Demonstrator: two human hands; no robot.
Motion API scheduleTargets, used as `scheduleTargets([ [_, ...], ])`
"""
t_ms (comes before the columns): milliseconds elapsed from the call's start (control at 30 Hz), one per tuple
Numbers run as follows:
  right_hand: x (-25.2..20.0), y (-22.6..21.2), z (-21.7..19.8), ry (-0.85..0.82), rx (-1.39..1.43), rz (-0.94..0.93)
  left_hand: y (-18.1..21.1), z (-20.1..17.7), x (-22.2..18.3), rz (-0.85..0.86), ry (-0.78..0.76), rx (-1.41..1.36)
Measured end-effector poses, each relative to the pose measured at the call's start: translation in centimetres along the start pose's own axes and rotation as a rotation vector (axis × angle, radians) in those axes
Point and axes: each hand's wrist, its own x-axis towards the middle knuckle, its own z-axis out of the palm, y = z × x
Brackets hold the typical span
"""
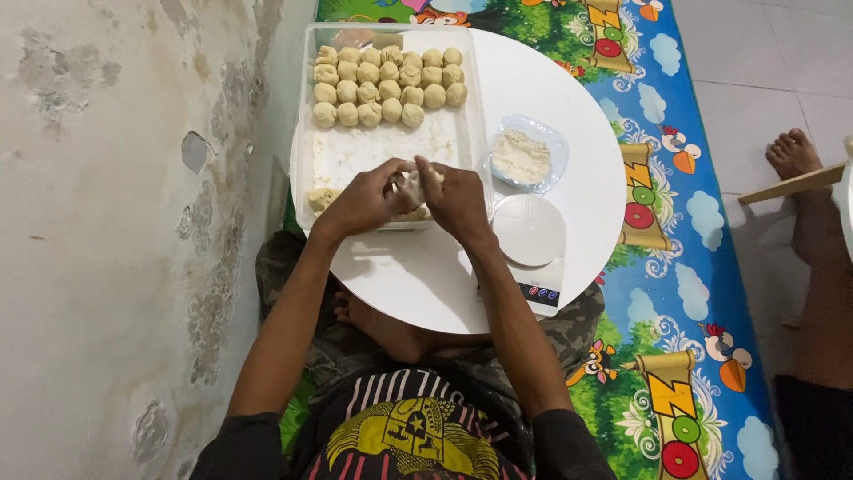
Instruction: Portioning dough from a container and rolling it into small, uniform balls, occasionally using a digital scale for weight consistency.
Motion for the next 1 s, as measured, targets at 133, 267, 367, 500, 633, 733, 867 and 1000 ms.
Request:
scheduleTargets([
  [133,0.1,0.3,0.0,0.066,0.022,0.042,-0.4,0.9,0.3,0.195,0.090,0.143],
  [267,0.0,0.5,-0.1,-0.034,0.113,-0.043,0.2,1.1,-0.1,0.305,0.220,0.212],
  [367,-0.6,-0.2,-1.0,-0.206,0.187,-0.106,-1.6,1.2,0.4,0.282,0.330,0.241],
  [500,-0.7,0.0,-1.2,-0.286,0.225,-0.205,-1.8,1.0,0.4,0.295,0.442,0.268],
  [633,0.2,1.1,-0.8,-0.225,0.221,-0.203,-0.7,1.0,0.5,0.431,0.435,0.099],
  [733,0.1,-0.7,-1.5,-0.350,0.122,-0.121,-0.6,1.4,0.3,0.412,0.290,0.050],
  [867,-0.2,-0.3,-1.1,-0.268,0.055,-0.131,-0.5,1.3,0.4,0.317,0.204,-0.022],
  [1000,-0.4,1.0,0.2,-0.080,-0.027,-0.142,0.0,0.3,-0.2,0.347,0.033,-0.111],
])
